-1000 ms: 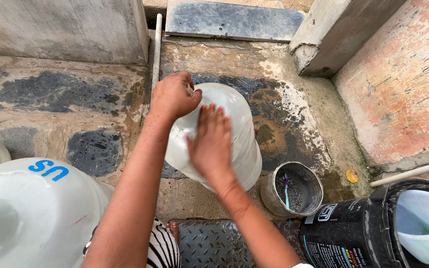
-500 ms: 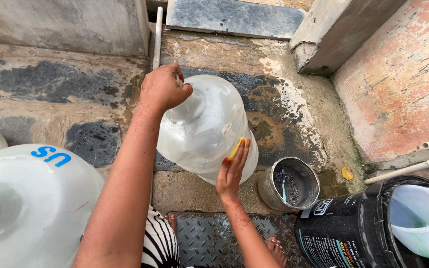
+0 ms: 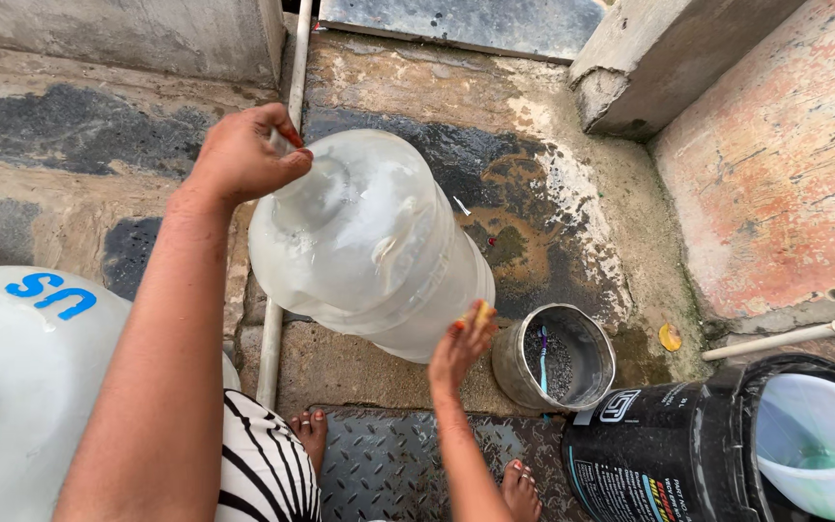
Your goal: The person scrubs the inside of a large plastic water container with a brush and then wipes the outside of the container with a yellow sponge.
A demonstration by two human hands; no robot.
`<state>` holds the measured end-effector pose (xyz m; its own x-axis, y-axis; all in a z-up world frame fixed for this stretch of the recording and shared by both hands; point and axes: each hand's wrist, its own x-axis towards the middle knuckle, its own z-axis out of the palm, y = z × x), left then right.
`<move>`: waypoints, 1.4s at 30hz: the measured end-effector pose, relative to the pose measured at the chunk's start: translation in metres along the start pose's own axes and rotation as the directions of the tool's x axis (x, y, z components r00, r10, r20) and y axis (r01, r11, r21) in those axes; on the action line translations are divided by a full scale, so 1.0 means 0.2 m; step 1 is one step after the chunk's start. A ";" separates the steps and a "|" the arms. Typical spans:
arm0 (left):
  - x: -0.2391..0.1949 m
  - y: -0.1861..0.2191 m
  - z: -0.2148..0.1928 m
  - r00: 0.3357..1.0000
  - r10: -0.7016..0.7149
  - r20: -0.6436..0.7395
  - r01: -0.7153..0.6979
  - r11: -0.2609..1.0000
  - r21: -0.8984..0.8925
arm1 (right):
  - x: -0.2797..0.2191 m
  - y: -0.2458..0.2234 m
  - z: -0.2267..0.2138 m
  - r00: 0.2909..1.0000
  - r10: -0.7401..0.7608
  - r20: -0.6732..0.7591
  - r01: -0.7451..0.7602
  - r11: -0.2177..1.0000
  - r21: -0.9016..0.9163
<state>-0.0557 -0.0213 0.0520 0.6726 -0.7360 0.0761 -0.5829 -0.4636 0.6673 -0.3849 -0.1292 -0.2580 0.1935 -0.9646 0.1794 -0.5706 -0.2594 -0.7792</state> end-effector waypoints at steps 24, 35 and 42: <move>0.09 -0.08 0.06 0.990 0.072 -0.117 -0.060 0.993 0.104 | 0.23 0.61 0.21 0.646 0.581 0.495 -0.702 0.198 0.685; 0.01 0.15 -0.04 0.944 -0.325 -0.062 0.329 0.940 0.085 | 0.23 0.86 -0.05 0.625 0.415 0.661 -0.758 0.120 0.641; 0.01 0.04 0.01 0.986 -0.142 -0.091 0.163 0.938 0.304 | 0.27 0.14 -0.14 0.887 0.364 0.285 -0.446 0.835 0.321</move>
<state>-0.0593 -0.0282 0.0558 0.7871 -0.6150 0.0476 -0.5761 -0.7053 0.4131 -0.4133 -0.1907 -0.2537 0.1913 -0.9358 -0.2960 -0.3072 0.2293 -0.9236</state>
